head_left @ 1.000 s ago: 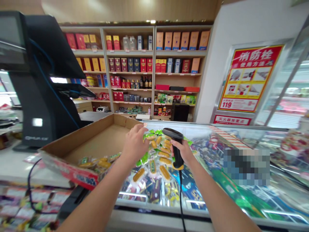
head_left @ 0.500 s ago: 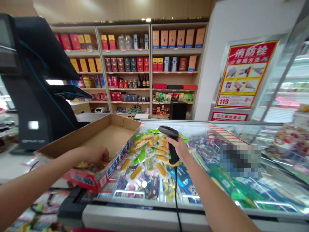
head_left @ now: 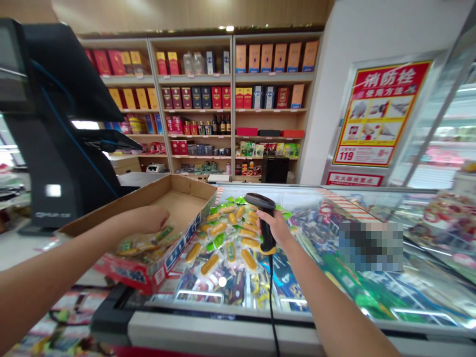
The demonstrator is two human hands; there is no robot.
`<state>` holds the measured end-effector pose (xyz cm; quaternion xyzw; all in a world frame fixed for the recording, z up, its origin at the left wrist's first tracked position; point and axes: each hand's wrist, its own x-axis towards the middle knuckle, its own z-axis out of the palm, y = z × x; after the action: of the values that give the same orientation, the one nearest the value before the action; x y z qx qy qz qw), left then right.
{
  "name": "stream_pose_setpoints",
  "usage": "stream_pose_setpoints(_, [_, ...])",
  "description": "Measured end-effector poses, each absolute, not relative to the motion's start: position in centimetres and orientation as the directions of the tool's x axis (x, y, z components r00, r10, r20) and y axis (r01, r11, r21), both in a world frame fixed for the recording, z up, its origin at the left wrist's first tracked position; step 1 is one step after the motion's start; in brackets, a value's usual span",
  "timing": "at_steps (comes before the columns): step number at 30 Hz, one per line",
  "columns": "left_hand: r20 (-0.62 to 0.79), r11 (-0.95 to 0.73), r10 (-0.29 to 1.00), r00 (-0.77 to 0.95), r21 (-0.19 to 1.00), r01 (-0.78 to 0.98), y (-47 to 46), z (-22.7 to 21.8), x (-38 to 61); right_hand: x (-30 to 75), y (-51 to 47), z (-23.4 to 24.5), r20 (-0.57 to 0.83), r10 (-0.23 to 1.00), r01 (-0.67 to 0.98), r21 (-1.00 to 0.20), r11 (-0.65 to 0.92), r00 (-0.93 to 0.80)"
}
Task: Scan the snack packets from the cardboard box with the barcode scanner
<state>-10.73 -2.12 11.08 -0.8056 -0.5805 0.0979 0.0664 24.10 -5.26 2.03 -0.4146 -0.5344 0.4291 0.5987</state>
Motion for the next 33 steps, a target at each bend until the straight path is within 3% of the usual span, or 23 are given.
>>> stream_pose_setpoints(2, [0.040, -0.256, 0.965, 0.258, -0.056, 0.965, -1.9, 11.9, -10.1, 24.1, -5.2, 2.0, 0.280, 0.958, -0.070, -0.956, 0.284, 0.056])
stream_pose_setpoints(4, [0.144, -0.199, 0.977, 0.160, 0.322, 0.926, -2.0, 12.6, -8.9, 24.1, -5.2, 2.0, 0.280, 0.959, -0.067, -0.957, 0.283, 0.049])
stream_pose_setpoints(6, [0.170, -0.163, 0.984, 0.052, 0.746, 0.646, -2.3, 13.1, -7.0, 24.1, -5.2, 2.0, 0.284, 0.958, -0.063, -0.956, 0.286, 0.039])
stream_pose_setpoints(7, [0.155, -0.146, 0.988, 0.017, 0.882, 0.447, -2.5, 13.1, -5.8, 24.1, -5.2, 1.9, 0.288, 0.957, -0.061, -0.955, 0.289, 0.035])
stream_pose_setpoints(9, [0.121, -0.119, 0.992, -0.018, 0.989, 0.083, -2.9, 12.6, -3.1, 24.1, -5.2, 1.9, 0.292, 0.956, -0.060, -0.954, 0.294, 0.030])
stream_pose_setpoints(13, [0.031, -0.031, 1.000, -0.008, 0.905, -0.423, -2.1, 9.4, 2.1, 24.3, -5.2, 1.7, 0.290, 0.957, -0.064, -0.955, 0.289, 0.008])
stream_pose_setpoints(16, [0.016, -0.013, 1.000, -0.001, 0.788, -0.616, -0.6, 6.2, 4.7, 24.5, -5.3, 1.9, 0.281, 0.959, -0.063, -0.958, 0.279, -0.033])
stream_pose_setpoints(23, [0.200, -0.163, 0.979, -0.030, 0.689, -0.706, 2.7, 0.4, 5.7, 24.6, -5.9, 2.2, 0.231, 0.946, 0.012, -0.971, 0.240, -0.225])
stream_pose_setpoints(33, [0.249, -0.122, 0.965, 0.077, 0.693, -0.710, 2.8, 0.0, 4.8, 23.7, -6.2, 1.8, 0.233, 0.935, 0.052, -0.965, 0.255, -0.269])
